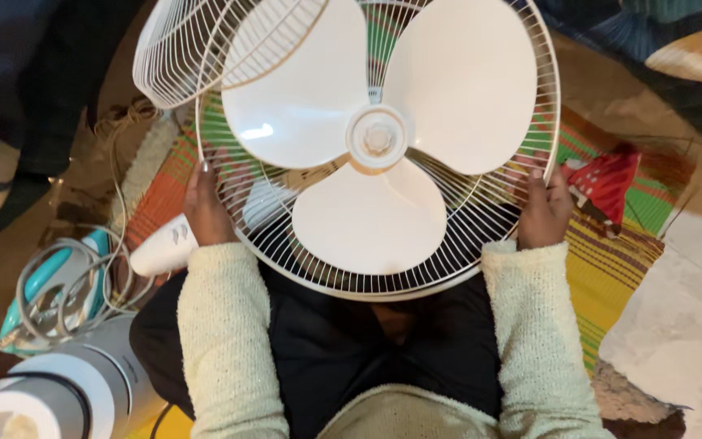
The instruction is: The person sits on a mat and assembles a white table fan. They connect a white plastic ring to the fan's front grill, then attach the grill to the fan body, securing it in place.
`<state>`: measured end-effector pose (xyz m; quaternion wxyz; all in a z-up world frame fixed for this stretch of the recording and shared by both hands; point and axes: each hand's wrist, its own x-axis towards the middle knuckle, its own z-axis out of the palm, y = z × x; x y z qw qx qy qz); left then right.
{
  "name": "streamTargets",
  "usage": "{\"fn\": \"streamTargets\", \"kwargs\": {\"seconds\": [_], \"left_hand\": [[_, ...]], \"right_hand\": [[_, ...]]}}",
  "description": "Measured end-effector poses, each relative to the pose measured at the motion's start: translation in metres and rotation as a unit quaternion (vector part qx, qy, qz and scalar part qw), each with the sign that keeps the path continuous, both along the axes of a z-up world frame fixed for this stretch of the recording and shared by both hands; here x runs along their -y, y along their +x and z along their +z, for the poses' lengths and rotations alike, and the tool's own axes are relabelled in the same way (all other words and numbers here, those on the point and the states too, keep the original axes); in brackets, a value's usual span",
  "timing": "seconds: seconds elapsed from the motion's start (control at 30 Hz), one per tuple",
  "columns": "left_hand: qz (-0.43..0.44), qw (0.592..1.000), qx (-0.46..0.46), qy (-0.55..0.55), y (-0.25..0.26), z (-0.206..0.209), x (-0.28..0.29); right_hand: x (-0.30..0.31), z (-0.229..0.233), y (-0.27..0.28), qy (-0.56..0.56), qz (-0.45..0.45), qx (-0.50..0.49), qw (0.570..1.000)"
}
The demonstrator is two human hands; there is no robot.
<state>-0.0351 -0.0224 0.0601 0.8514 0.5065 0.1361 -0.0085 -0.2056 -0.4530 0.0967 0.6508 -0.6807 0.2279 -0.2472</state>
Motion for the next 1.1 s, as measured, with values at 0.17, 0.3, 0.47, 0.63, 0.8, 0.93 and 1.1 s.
{"fn": "streamTargets", "kwargs": {"seconds": [0.17,0.3,0.47,0.63,0.8,0.93,1.1], "left_hand": [[-0.018,1.0,-0.003,0.004,-0.006,0.005,0.0],[-0.045,0.999,0.029,0.007,-0.008,-0.002,-0.004],[-0.118,0.989,0.085,-0.002,-0.021,0.002,-0.009],[-0.17,0.984,0.037,0.025,-0.035,0.031,-0.012],[-0.18,0.979,0.051,0.082,-0.043,0.041,-0.011],[-0.187,0.974,0.073,0.104,-0.044,0.04,-0.012],[-0.176,0.971,0.106,0.121,-0.048,0.027,-0.014]], "right_hand": [[-0.004,0.004,0.001,-0.059,0.004,0.013,0.998],[-0.011,0.012,0.003,-0.084,0.003,0.01,0.996],[-0.015,0.015,0.0,-0.151,0.025,0.034,0.988],[-0.021,0.023,-0.007,-0.176,0.032,0.014,0.984],[-0.031,0.034,-0.017,-0.308,0.011,-0.039,0.951],[-0.036,0.04,-0.021,-0.299,0.004,-0.075,0.951],[-0.034,0.035,-0.019,-0.306,0.008,-0.058,0.95]]}}
